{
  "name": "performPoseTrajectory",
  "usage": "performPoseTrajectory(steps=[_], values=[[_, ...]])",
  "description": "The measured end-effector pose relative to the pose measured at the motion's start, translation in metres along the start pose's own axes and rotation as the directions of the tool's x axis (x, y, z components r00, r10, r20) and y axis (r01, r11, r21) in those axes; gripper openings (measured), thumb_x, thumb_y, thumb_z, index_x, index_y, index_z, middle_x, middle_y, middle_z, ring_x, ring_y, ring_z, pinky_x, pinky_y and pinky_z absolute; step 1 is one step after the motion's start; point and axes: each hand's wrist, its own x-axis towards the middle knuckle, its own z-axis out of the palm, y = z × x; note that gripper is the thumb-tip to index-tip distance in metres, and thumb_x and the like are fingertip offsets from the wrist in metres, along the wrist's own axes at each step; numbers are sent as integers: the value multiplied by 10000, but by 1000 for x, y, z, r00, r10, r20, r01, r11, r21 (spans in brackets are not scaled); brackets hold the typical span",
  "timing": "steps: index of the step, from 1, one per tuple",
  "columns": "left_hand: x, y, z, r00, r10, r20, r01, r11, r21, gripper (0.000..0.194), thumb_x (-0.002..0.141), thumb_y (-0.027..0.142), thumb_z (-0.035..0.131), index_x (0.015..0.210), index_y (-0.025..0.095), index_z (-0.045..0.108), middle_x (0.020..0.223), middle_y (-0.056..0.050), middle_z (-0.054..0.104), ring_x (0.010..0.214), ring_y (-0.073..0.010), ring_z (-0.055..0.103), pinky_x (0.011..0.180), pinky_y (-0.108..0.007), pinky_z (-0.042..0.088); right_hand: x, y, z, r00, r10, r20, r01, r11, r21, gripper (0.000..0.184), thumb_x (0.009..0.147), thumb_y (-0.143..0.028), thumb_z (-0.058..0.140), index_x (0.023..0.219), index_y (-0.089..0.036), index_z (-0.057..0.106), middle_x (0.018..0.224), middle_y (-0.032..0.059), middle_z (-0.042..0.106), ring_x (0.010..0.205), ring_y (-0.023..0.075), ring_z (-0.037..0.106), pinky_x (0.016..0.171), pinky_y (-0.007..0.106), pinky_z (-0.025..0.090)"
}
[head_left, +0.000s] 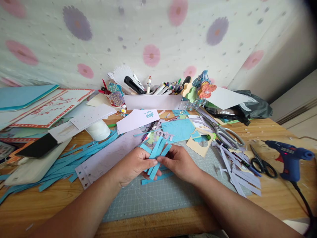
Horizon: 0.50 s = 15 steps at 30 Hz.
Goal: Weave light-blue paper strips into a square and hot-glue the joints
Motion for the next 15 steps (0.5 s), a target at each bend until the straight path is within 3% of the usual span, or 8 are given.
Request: performPoseTrajectory(steps=[5,11,15], values=[[-1,0,-2,999,-1,42,-1,999,38,275,708,410,674,713,136,692,691,-103,731,571,-184,645,476,-236,444,1,-1,0,1000,11,21,-12,999,53,249,745,-388,671,791,-155,597,761,11,651,682,145,583,682,273,466],[-1,0,-1,998,21,54,-21,1000,1,301,743,418,665,829,130,684,757,-104,736,615,-185,675,521,-237,471,0,-4,1,999,2,-46,0,999,32,234,763,-375,649,780,-146,600,700,-4,616,617,110,524,621,238,426],[1,-1,0,999,14,51,-15,1000,17,280,755,408,656,794,131,673,723,-90,729,605,-175,670,520,-233,471,0,-5,2,998,20,-51,-19,1000,22,238,741,-377,654,754,-149,587,689,-5,606,608,112,518,617,242,428]])
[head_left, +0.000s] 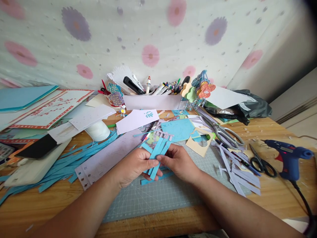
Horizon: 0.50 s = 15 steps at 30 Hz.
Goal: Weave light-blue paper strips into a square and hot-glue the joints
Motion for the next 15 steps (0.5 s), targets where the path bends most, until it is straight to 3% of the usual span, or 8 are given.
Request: performPoseTrajectory(steps=[11,15], values=[[1,-1,1,1000,-1,-31,2,1000,30,280,749,409,639,784,132,655,693,-58,717,598,-164,664,531,-234,459,0,0,-1,1000,-1,23,-1,997,78,282,723,-403,690,756,-138,598,714,0,612,630,110,537,627,237,449],[1,0,4,1000,-24,-9,24,999,46,297,732,421,650,776,127,650,695,-65,717,585,-161,660,497,-217,424,-1,1,2,999,10,33,-15,989,149,294,738,-418,693,747,-148,575,623,-20,608,518,95,532,524,213,431]])
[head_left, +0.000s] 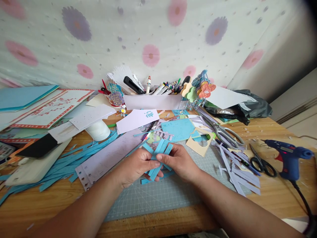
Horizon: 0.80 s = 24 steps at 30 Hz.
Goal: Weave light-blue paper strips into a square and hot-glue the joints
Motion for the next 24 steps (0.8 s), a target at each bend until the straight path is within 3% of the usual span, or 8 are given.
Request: performPoseTrajectory(steps=[6,13,19,24], values=[[1,-1,6,1000,-28,14,28,999,-17,317,701,429,673,759,118,648,691,-84,719,607,-184,671,532,-247,442,-2,3,5,997,2,-72,-4,999,-34,330,772,-450,652,684,-164,512,474,-37,566,388,96,512,391,185,380],[1,-5,17,999,-17,-27,13,989,-149,316,693,430,698,772,137,609,723,-80,735,593,-175,678,531,-243,462,0,0,2,983,-9,-185,-13,993,-119,354,736,-445,677,630,-137,538,524,-27,551,446,64,462,416,164,366],[1,-6,19,998,4,-67,-14,988,-151,347,682,470,699,697,134,615,601,-58,697,515,-165,645,507,-255,476,-1,2,1,994,-6,-107,2,999,-44,291,769,-404,658,697,-138,565,563,-19,585,480,81,515,477,188,417],[3,-8,16,999,0,-43,-5,993,-119,339,685,454,705,692,120,654,586,-63,689,501,-158,639,493,-240,471,-4,2,-3,999,6,-38,-8,999,-53,288,786,-396,647,691,-150,530,517,-30,544,455,86,502,435,183,389]])
